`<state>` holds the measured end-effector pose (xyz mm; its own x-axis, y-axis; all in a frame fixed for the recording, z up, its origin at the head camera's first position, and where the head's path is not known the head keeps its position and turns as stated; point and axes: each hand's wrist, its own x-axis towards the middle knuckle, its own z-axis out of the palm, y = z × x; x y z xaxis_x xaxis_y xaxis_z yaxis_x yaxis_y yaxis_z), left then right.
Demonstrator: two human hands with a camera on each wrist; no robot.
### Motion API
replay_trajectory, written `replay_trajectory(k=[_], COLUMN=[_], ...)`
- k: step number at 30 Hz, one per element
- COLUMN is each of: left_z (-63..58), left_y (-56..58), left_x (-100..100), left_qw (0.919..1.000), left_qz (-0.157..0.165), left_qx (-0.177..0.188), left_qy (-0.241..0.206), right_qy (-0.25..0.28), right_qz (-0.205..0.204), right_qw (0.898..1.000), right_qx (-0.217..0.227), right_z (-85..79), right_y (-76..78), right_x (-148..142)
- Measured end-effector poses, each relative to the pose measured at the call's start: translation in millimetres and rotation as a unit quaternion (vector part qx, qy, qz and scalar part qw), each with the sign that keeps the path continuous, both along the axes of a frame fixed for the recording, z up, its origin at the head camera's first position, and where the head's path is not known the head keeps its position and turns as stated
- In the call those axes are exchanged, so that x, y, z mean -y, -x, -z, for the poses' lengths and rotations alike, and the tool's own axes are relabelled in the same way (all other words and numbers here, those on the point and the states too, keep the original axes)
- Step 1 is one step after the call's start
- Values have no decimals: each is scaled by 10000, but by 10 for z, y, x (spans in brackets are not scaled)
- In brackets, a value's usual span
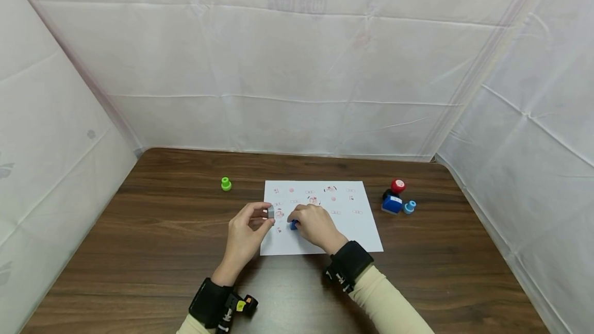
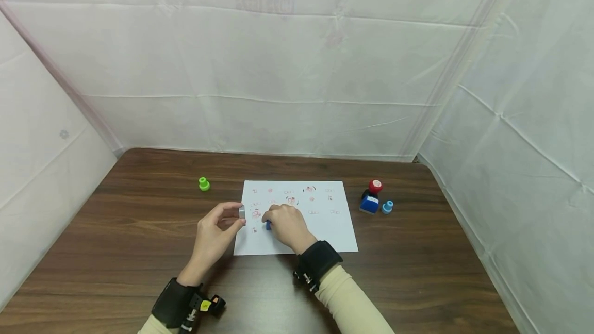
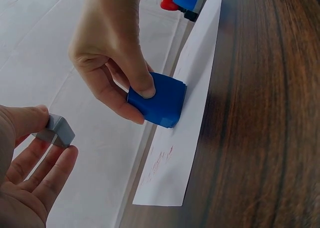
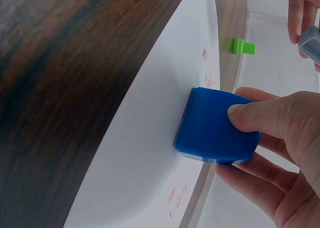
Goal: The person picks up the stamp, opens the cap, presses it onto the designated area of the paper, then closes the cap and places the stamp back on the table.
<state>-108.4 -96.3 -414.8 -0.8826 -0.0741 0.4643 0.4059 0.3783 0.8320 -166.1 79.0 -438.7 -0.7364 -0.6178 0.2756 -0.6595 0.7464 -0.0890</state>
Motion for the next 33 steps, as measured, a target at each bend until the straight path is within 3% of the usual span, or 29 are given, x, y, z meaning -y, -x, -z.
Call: replay_trajectory(k=[33], left_z=[9], left_y=[4], left_x=[-6], left_qw=[10000], left_qz=[-74], left_qx=[-30], left_qy=[2], right_qy=[145], right_qz=[10], right_qw=[9998], right_qx=[-101], right_z=[18], right_y=[-16], right_x=[-1])
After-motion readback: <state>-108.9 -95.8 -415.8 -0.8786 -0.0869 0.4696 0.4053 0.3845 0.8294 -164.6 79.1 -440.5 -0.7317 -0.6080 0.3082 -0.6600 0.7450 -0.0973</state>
